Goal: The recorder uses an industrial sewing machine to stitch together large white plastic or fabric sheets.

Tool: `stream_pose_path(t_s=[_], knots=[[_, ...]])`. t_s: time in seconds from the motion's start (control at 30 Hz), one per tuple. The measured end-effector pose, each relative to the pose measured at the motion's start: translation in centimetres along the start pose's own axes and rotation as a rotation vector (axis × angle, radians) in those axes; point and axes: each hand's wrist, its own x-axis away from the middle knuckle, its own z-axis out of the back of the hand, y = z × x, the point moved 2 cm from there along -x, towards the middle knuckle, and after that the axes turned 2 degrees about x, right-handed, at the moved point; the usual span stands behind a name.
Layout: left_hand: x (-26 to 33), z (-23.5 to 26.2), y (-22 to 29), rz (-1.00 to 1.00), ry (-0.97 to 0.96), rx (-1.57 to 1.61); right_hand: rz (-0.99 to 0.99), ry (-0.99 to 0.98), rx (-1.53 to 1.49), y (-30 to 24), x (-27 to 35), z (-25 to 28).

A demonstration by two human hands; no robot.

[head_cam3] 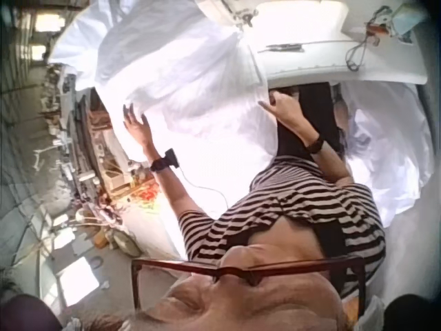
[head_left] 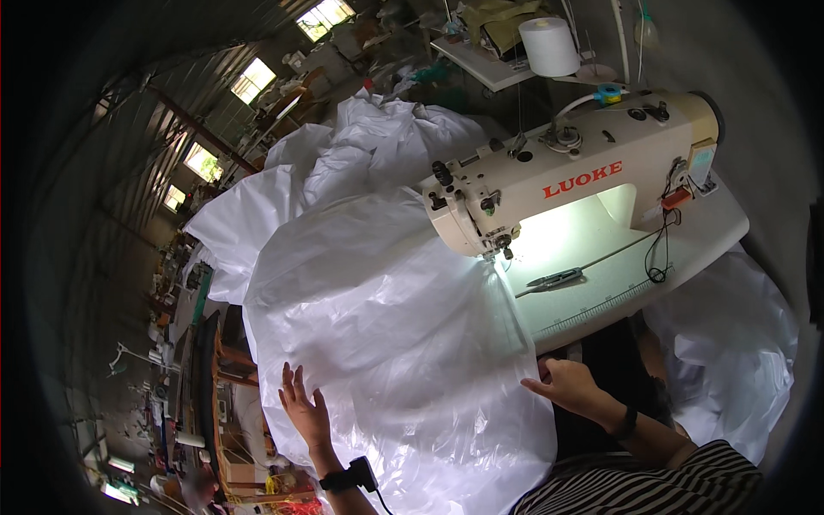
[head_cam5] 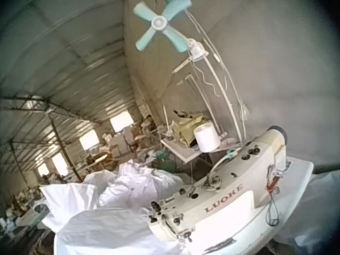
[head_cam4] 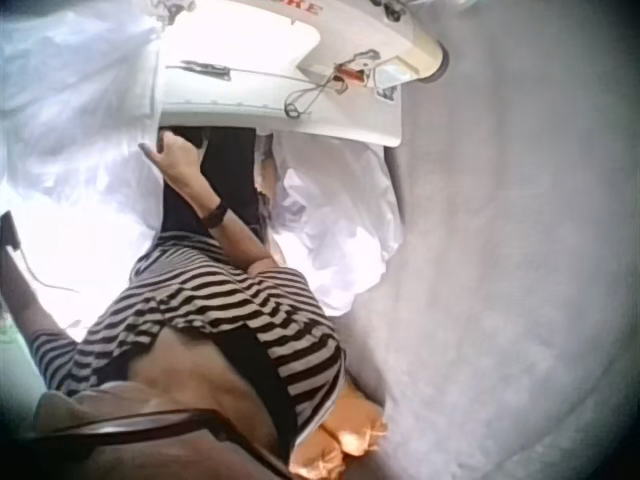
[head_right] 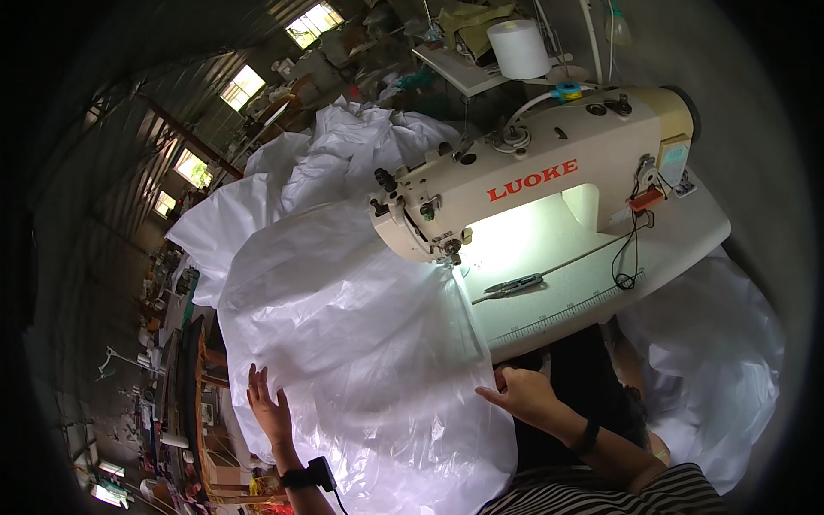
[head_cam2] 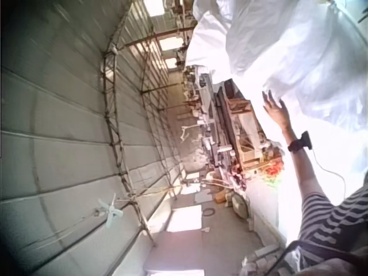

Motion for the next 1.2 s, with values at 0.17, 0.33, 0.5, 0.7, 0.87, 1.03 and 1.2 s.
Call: stream_pose_path(t_s=[0.17, 0.33, 0.5, 0.7, 0.87, 1.03, 1.2], knots=[[-1.4, 1.4, -3.8, 0.051, 0.048, -0.027, 0.009, -0.104, -0.156, 1.9, 0.1, -1.6], [-6.1, 7.3, 0.9, -0.014, 0.275, -0.089, 0.106, -0.068, -0.141, 2.9, 0.3, -2.1], [-7.5, 19.7, 12.4, -0.356, 0.016, -0.034, 0.200, -0.056, -0.171, 3.3, -0.2, -2.0], [14.0, 3.7, 19.1, -0.736, -1.309, 0.956, 0.192, -0.053, -0.068, 3.3, 1.0, -0.5], [17.7, -0.2, 26.2, -0.286, -1.799, 1.130, 0.200, 0.318, 0.156, 2.2, 3.3, 4.7], [16.5, 0.9, 33.5, -0.567, -1.764, 1.074, 0.002, -0.364, -0.179, 2.0, 4.2, 2.8], [1.0, 2.6, 34.1, -0.835, -0.439, 0.749, 0.152, -0.219, -0.570, 2.8, 6.1, 0.3]])
